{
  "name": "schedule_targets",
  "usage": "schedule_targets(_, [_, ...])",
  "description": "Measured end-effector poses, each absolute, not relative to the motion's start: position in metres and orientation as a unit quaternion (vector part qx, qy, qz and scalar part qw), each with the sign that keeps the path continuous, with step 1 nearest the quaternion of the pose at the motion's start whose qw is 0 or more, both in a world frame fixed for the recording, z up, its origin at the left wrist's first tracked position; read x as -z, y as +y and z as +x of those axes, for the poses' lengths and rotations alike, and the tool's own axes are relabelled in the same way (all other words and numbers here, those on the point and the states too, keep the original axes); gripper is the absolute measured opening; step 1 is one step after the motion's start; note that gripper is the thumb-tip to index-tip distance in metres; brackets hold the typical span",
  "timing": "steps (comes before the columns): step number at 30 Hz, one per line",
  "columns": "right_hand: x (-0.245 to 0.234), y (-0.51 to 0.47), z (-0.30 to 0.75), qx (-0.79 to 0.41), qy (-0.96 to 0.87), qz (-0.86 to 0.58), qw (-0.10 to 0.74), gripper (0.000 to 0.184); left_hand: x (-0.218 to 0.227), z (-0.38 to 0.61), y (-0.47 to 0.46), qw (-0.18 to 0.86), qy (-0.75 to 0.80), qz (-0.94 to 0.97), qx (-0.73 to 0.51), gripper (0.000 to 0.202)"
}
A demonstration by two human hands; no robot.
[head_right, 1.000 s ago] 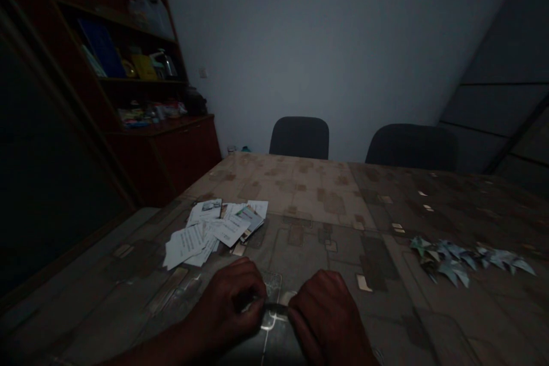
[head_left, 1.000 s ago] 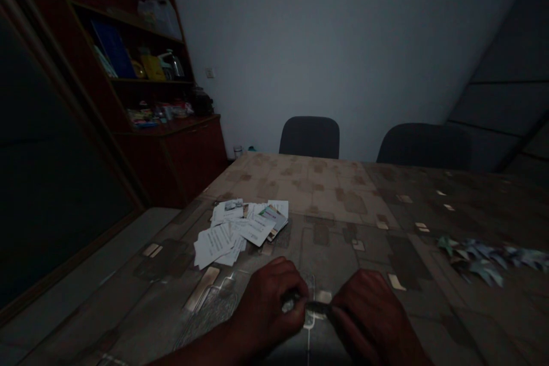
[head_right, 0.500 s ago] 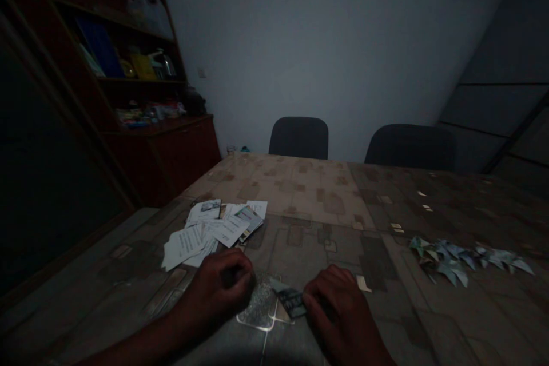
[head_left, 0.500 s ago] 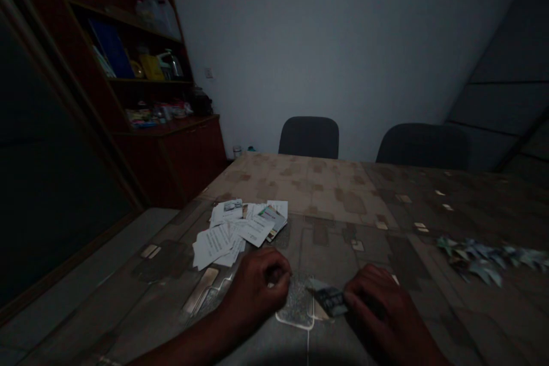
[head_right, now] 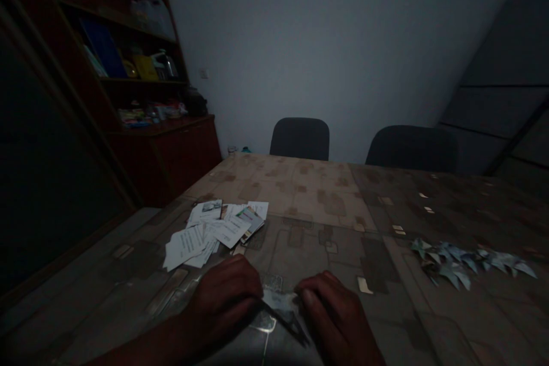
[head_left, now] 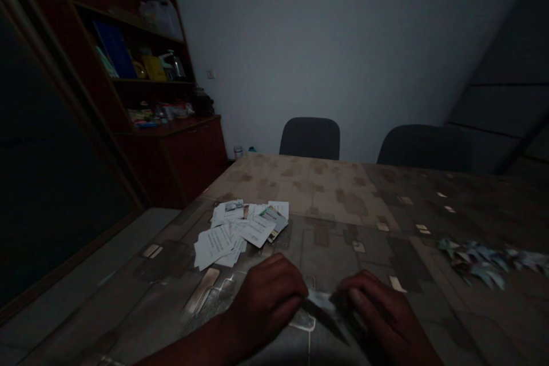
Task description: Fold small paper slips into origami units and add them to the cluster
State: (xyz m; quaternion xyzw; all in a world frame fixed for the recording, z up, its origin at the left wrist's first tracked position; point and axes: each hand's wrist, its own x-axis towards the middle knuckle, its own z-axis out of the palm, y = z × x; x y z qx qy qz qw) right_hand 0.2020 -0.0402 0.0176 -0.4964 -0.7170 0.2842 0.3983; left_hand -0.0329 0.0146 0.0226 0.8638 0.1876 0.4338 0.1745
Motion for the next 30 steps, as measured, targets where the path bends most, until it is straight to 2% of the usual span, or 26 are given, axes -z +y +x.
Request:
schedule_targets(2, [-0.010, -0.037, 0.203, -0.382, -0.639, -0.522, 0.417, 0.031, -0.023, -0.035, 0.014, 0.164, 0.158, 0.862, -0.453, 0.015])
schedule_targets(6, [0.000, -0.032, 0.200, -0.528, -0.565, -0.482, 0.412, 0.042, -0.022, -0.035, 0.012, 0.154, 0.140, 0.860, -0.466, 0.012])
schedule_targets(9, [0.000, -0.035, 0.195, -0.568, -0.551, -0.467, 0.394, 0.041, -0.023, -0.034, 0.009, 0.147, 0.147, 0.858, -0.469, 0.012])
schedule_targets(14, [0.002, -0.042, 0.186, -0.601, -0.517, -0.449, 0.412, 0.038, -0.022, -0.033, 0.008, 0.136, 0.156, 0.857, -0.472, 0.012])
schedule_targets(18, [0.004, -0.042, 0.187, -0.584, -0.521, -0.458, 0.422, 0.035, -0.017, -0.033, 0.010, 0.137, 0.166, 0.869, -0.445, 0.020])
schedule_targets(21, [0.001, -0.041, 0.191, -0.485, -0.581, -0.509, 0.410, 0.025, -0.014, -0.030, 0.009, 0.180, 0.187, 0.868, -0.423, 0.031])
schedule_targets(25, [-0.002, -0.041, 0.195, -0.354, -0.664, -0.537, 0.381, 0.027, -0.014, -0.025, 0.006, 0.282, 0.280, 0.816, -0.419, 0.029])
schedule_targets(30, [-0.002, -0.045, 0.194, -0.359, -0.663, -0.533, 0.383, 0.028, -0.016, -0.019, 0.000, 0.462, 0.388, 0.709, -0.365, 0.031])
